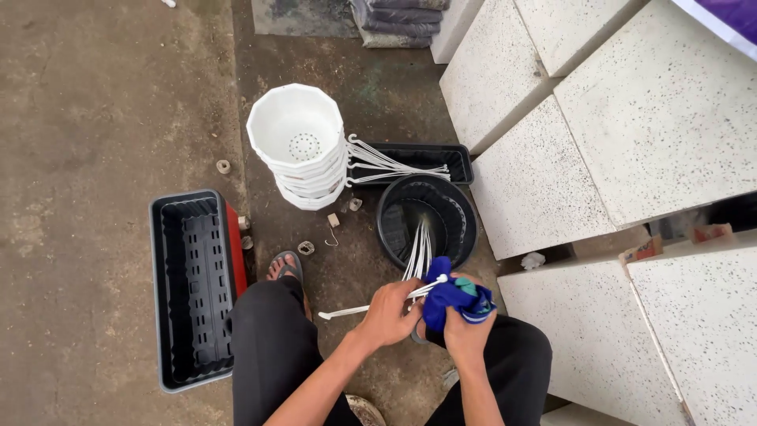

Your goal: Cleaning white plastic pot hangers using a blue cloth while sitting on the floor.

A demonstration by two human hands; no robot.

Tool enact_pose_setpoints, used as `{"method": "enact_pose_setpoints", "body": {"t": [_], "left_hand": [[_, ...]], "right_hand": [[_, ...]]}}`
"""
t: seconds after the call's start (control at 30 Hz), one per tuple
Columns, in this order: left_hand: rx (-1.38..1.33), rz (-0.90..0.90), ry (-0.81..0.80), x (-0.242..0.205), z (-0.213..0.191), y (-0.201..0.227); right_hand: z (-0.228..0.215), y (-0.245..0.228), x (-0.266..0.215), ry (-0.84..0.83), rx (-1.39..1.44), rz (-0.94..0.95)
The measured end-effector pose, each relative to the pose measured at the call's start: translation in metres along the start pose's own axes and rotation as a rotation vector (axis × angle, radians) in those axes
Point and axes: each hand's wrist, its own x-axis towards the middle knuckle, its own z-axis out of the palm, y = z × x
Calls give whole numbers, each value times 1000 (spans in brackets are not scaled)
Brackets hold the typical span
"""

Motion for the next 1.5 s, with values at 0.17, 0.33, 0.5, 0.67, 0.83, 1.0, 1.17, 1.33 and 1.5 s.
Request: {"method": "enact_pose_setpoints", "body": {"t": [0.17, 0.33, 0.5, 0.67, 0.83, 1.0, 1.17, 1.33, 1.5], "left_hand": [[80, 16, -35, 3, -7, 0], [198, 87, -41, 4, 0, -13], [271, 156, -12, 3, 3, -24], [219, 24, -55, 7, -9, -12], [210, -51, -69, -3, 8, -53], [212, -110, -45, 0, 6, -55], [212, -107, -47, 3, 7, -50], [203, -107, -50, 1, 19, -65], [222, -85, -89, -4, 20, -65]], "right_hand": [[-10, -7, 9, 194, 4, 8], [-10, -18, 16, 283, -37, 92], [-2, 7, 6, 482, 342, 260], [12, 17, 3, 124, 30, 380], [16, 41, -2, -246, -41, 351], [14, -28, 11, -218, 50, 114], [-9, 8, 15, -187, -4, 8], [-3, -11, 26, -106, 32, -76], [-8, 25, 26, -72, -50, -322]]}}
